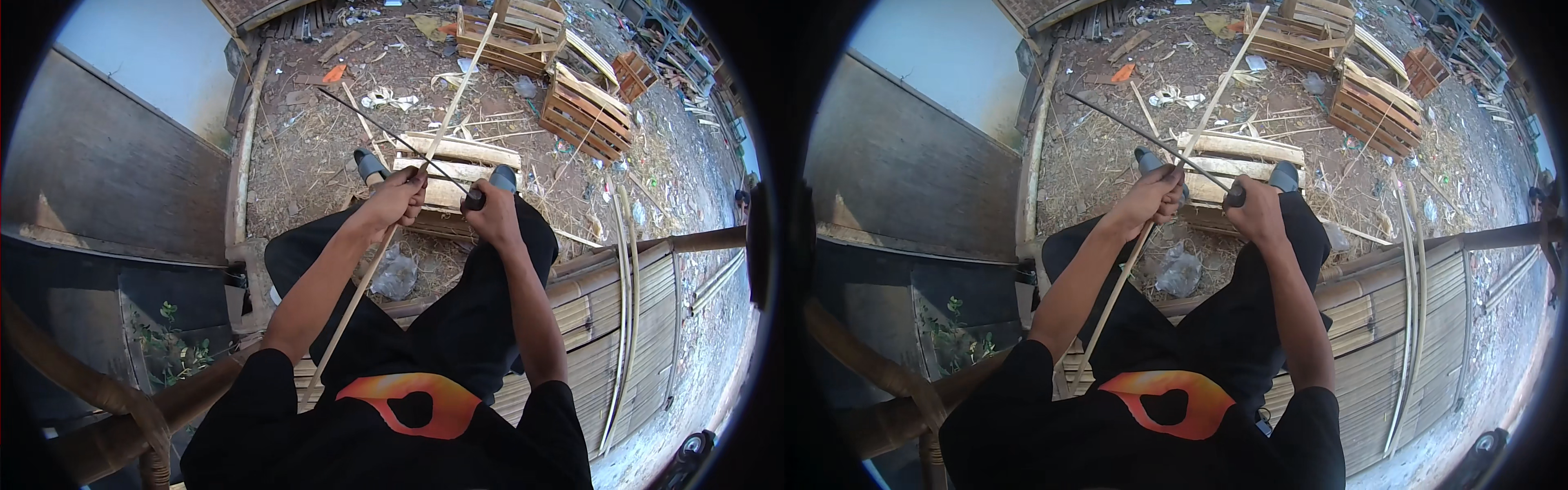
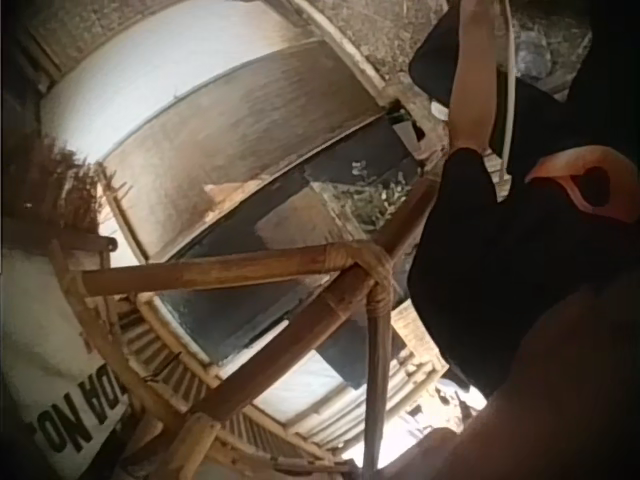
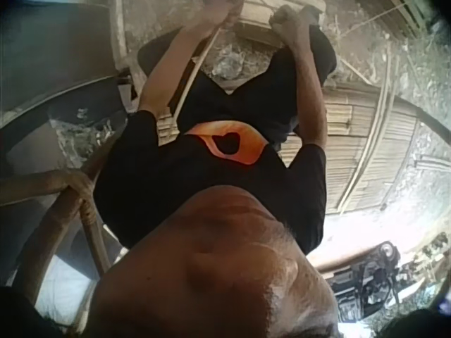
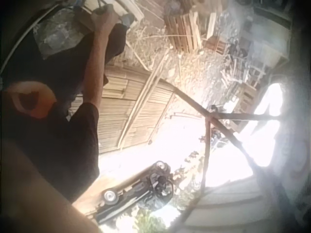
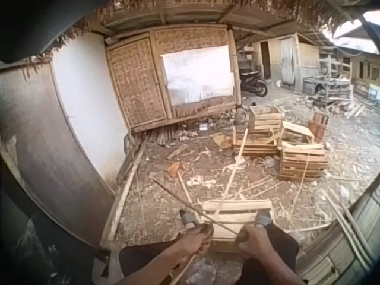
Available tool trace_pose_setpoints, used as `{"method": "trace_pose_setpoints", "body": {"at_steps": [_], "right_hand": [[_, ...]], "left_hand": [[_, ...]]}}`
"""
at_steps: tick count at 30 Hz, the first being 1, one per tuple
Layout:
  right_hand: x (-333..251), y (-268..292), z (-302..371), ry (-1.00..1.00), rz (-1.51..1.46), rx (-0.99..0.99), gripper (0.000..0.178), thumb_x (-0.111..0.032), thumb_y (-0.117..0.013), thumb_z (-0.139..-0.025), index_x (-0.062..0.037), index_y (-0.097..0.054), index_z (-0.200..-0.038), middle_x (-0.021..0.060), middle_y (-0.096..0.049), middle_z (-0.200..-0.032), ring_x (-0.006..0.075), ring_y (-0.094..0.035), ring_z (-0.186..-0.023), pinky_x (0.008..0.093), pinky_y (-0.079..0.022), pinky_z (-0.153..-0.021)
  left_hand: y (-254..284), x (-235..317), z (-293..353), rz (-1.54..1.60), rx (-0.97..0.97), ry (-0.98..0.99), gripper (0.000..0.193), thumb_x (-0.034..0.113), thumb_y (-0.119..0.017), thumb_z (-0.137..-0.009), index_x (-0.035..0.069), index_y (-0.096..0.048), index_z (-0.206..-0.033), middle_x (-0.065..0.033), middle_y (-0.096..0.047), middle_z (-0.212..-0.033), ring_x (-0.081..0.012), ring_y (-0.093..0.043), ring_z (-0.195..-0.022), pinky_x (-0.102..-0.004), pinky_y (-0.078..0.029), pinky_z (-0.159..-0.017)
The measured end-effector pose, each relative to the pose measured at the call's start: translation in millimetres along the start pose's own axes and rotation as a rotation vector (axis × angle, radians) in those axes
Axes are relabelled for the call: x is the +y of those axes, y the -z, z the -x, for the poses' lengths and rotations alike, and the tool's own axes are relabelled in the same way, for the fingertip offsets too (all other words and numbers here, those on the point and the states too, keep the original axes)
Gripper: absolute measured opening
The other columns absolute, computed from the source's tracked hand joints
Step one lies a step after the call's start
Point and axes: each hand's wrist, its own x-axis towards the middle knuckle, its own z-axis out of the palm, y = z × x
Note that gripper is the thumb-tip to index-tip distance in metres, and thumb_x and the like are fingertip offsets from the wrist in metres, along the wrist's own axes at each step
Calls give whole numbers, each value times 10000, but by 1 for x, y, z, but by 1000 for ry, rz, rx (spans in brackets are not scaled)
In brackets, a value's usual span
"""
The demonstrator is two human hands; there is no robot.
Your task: The person thins and smooths long strips of bamboo with a knife by pulling the strips against the blade over a wooden crate.
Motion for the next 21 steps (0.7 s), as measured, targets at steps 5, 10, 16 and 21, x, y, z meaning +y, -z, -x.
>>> {"method": "trace_pose_setpoints", "body": {"at_steps": [5, 10, 16, 21], "right_hand": [[-6, -7, 0, -125, -190, -72, 300, -217, -763, -753, 32, -655, -881, 136, -625, -632, 221, -621, -580, 358, -478, -590], [-18, -9, -6, -279, -416, -57, 409, -368, -780, -813, 19, -649, -828, 12, -565, -612, 82, -506, -570, 288, -409, -527], [-26, -13, -11, -280, -512, -60, 367, -334, -815, -809, -5, -662, -864, -39, -536, -647, 53, -465, -608, 252, -371, -533], [-13, -23, -10, -291, -722, -64, 284, -248, -805, -827, -41, -612, -806, -50, -517, -599, 36, -447, -520, 239, -330, -468]], "left_hand": [[-4, -20, 12, 125, 84, -39, 232, 258, -531, -1033, 47, -576, -1117, 44, -426, -761, -12, -410, -573, -139, -348, -432], [-8, -51, 16, 139, 132, -24, 367, 318, -519, -1037, 35, -592, -1257, 59, -393, -729, -16, -392, -569, -154, -342, -442], [-21, -66, 21, 63, -8, 3, 415, 359, -442, -1062, 43, -548, -1309, 59, -410, -705, -22, -369, -556, -167, -338, -450], [-31, -71, 32, 143, 6, 28, 401, 351, -419, -1069, 49, -530, -1309, 47, -424, -692, -22, -372, -536, -167, -338, -438]]}}
